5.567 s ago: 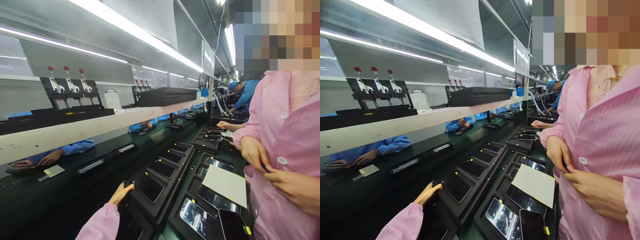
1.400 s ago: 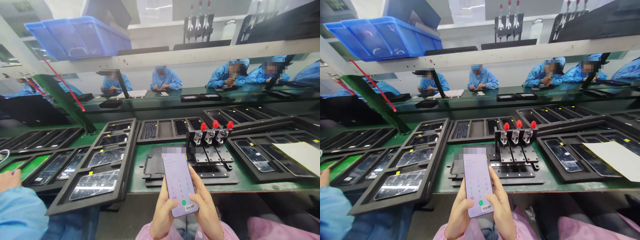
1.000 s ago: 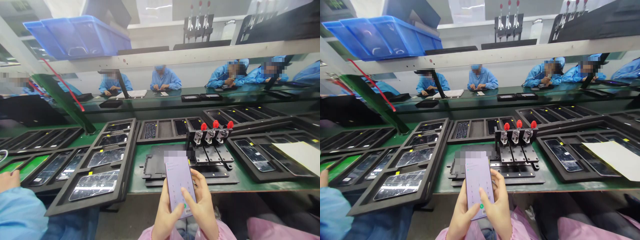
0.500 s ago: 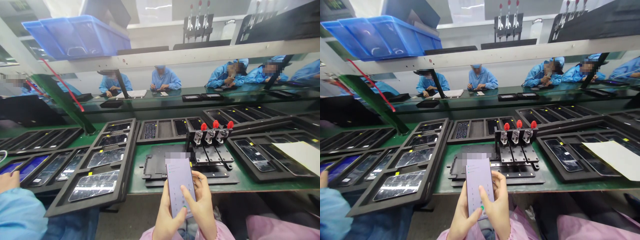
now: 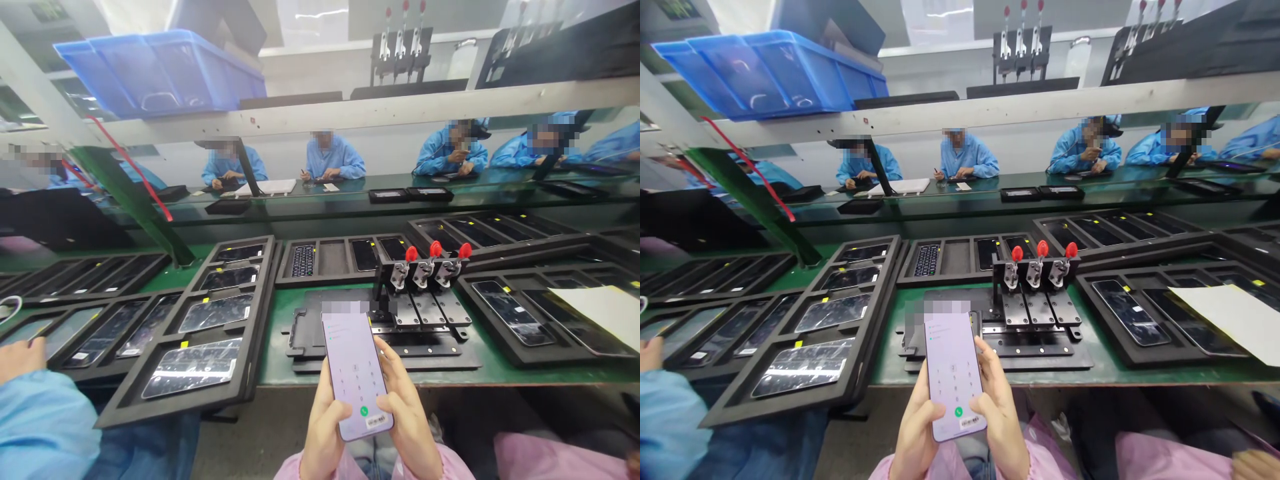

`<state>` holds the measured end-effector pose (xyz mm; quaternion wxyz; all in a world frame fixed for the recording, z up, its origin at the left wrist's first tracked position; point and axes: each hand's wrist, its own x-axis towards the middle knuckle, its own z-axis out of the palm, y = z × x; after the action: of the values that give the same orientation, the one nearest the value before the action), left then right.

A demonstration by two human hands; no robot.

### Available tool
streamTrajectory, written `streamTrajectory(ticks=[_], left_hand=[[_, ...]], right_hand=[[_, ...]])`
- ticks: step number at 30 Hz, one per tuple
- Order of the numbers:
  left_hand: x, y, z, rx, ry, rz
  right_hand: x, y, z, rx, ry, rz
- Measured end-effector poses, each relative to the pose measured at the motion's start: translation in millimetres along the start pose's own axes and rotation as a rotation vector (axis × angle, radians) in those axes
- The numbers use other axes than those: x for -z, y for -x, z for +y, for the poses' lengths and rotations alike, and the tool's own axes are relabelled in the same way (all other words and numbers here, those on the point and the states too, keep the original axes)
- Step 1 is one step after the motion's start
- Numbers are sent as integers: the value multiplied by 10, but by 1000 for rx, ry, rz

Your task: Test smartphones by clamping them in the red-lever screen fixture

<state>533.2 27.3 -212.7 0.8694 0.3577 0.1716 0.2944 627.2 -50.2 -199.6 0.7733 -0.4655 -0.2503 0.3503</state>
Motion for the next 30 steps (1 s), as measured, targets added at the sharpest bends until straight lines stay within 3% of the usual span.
streamTrajectory(ticks=[6, 10, 15, 19, 23, 30], left_hand=[[9, -7, 15, -24, 40, -86], [13, -14, 9, 0, 12, -33], [0, -22, 26, -31, 81, -114], [-3, -10, 53, -38, 60, -86], [27, -12, 42, -78, 56, -9], [66, -74, -22, -96, 216, 79]], right_hand=[[-4, 7, 11, -31, 34, 15], [6, 5, 19, -6, -27, -27], [18, -7, 37, -9, -3, -47], [31, -18, 52, 10, 84, -91], [15, 6, 29, 36, 237, -112], [7, -2, 113, 91, 709, -105]])
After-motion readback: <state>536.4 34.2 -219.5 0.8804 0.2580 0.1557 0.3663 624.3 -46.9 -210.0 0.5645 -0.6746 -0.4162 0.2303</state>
